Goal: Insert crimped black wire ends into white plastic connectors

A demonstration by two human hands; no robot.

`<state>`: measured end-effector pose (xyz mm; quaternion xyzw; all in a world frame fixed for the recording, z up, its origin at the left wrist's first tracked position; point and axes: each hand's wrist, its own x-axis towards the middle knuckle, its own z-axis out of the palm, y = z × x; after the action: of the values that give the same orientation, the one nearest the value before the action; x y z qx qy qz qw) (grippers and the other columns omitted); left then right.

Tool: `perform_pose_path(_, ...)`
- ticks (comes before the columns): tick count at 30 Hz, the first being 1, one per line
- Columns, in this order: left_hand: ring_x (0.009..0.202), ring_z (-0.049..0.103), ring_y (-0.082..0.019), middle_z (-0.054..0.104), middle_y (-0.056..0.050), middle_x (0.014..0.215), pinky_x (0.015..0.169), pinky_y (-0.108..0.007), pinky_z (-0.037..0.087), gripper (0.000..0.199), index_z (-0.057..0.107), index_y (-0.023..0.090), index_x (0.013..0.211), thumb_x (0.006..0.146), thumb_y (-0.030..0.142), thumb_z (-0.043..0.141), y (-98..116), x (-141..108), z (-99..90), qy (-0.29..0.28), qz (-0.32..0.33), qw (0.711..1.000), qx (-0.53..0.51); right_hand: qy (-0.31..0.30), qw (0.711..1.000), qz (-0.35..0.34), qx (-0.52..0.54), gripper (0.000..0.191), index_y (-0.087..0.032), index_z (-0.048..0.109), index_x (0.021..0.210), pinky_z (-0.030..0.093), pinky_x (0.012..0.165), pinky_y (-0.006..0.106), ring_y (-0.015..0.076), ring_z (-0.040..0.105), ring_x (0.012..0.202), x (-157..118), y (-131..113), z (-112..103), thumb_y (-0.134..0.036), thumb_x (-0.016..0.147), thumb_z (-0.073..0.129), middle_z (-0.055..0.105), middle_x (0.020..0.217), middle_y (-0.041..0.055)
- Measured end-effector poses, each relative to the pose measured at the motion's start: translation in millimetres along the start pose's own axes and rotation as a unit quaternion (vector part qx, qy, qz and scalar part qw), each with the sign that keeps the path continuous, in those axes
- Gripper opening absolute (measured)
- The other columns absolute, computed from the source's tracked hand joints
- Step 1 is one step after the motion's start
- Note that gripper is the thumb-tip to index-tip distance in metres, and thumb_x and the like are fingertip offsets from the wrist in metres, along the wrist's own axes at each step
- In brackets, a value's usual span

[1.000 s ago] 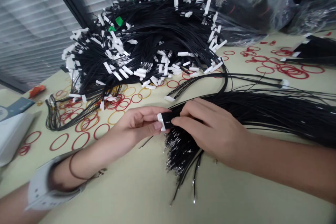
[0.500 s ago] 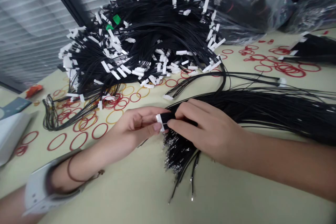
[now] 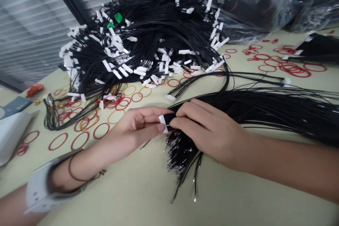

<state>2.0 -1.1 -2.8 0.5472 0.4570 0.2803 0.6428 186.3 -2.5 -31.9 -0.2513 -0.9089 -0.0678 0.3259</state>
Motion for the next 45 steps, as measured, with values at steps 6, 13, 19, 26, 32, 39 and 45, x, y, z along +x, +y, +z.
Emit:
perform_pose_path(6, 0.073, 0.062, -0.009, 0.071, -0.001, 0.083, 0.066, -0.015, 0.045, 0.027, 0.061, 0.017, 0.103, 0.077, 0.009, 0.058, -1.2, -1.6, 1.8, -0.016, 0.002, 1.000, -0.001, 0.037, 0.998, -0.005, 0.041, 0.029, -0.012, 0.061, 0.065, 0.042, 0.062, 0.028, 0.0132, 0.047, 0.066, 0.8, -3.5, -0.4, -0.008, 0.084, 0.039, 0.056, 0.065, 0.0063)
perform_pose_path(13, 0.071, 0.062, -0.007, 0.072, 0.001, 0.081, 0.062, -0.012, 0.044, 0.026, 0.060, 0.017, 0.102, 0.078, 0.009, 0.057, 2.1, -2.0, 3.4, 0.002, 0.017, 1.000, 0.015, 0.020, 0.999, 0.014, 0.039, 0.022, -0.011, 0.060, 0.079, 0.040, 0.064, 0.028, 0.0130, 0.044, 0.067, -0.3, 2.8, 1.9, -0.005, 0.081, 0.039, 0.053, 0.072, 0.0057)
perform_pose_path(19, 0.071, 0.062, -0.011, 0.071, -0.002, 0.079, 0.063, -0.017, 0.046, 0.019, 0.064, 0.016, 0.092, 0.075, 0.011, 0.058, 3.4, 3.1, -3.9, 0.032, 0.057, 0.994, 0.092, -0.011, 0.998, 0.023, -0.061, 0.024, -0.015, 0.056, 0.070, 0.037, 0.060, 0.026, 0.0134, 0.041, 0.068, 6.0, 7.4, -9.2, -0.008, 0.083, 0.038, 0.050, 0.075, 0.0040)
perform_pose_path(26, 0.068, 0.059, -0.009, 0.068, -0.001, 0.076, 0.064, -0.016, 0.046, 0.017, 0.064, 0.017, 0.089, 0.074, 0.011, 0.059, 2.0, 8.3, -13.9, 0.019, 0.059, 0.996, 0.067, -0.180, 0.978, -0.105, -0.005, 0.018, -0.015, 0.052, 0.078, 0.040, 0.072, 0.026, 0.0142, 0.043, 0.077, 7.6, 9.5, -17.2, -0.005, 0.080, 0.039, 0.049, 0.080, 0.0041)
perform_pose_path(32, 0.069, 0.059, -0.010, 0.067, -0.002, 0.078, 0.062, -0.018, 0.046, 0.018, 0.064, 0.016, 0.088, 0.070, 0.013, 0.063, 3.8, 10.4, -14.8, 0.034, 0.027, 0.999, 0.020, -0.195, 0.977, -0.089, 0.003, 0.020, -0.013, 0.051, 0.084, 0.038, 0.079, 0.032, 0.0162, 0.043, 0.085, 10.6, 10.6, -21.6, -0.003, 0.082, 0.034, 0.049, 0.089, 0.0081)
perform_pose_path(39, 0.071, 0.060, -0.010, 0.067, -0.002, 0.078, 0.064, -0.017, 0.046, 0.018, 0.063, 0.016, 0.091, 0.073, 0.012, 0.060, 2.4, 9.1, -14.7, 0.021, 0.038, 0.999, 0.026, -0.058, 0.995, 0.047, 0.072, 0.013, -0.014, 0.049, 0.087, 0.041, 0.068, 0.026, 0.0124, 0.047, 0.072, 4.3, 9.1, -3.6, -0.014, 0.086, 0.036, 0.053, 0.078, 0.0028)
perform_pose_path(45, 0.070, 0.059, -0.008, 0.067, 0.001, 0.076, 0.062, -0.013, 0.045, 0.017, 0.064, 0.019, 0.090, 0.074, 0.012, 0.061, -1.2, 7.7, -16.3, 0.027, 0.042, 0.998, 0.034, -0.039, 0.988, 0.098, 0.110, 0.023, -0.012, 0.053, 0.077, 0.040, 0.068, 0.025, 0.0125, 0.047, 0.073, 1.0, 8.7, 1.1, -0.021, 0.088, 0.036, 0.052, 0.075, 0.0047)
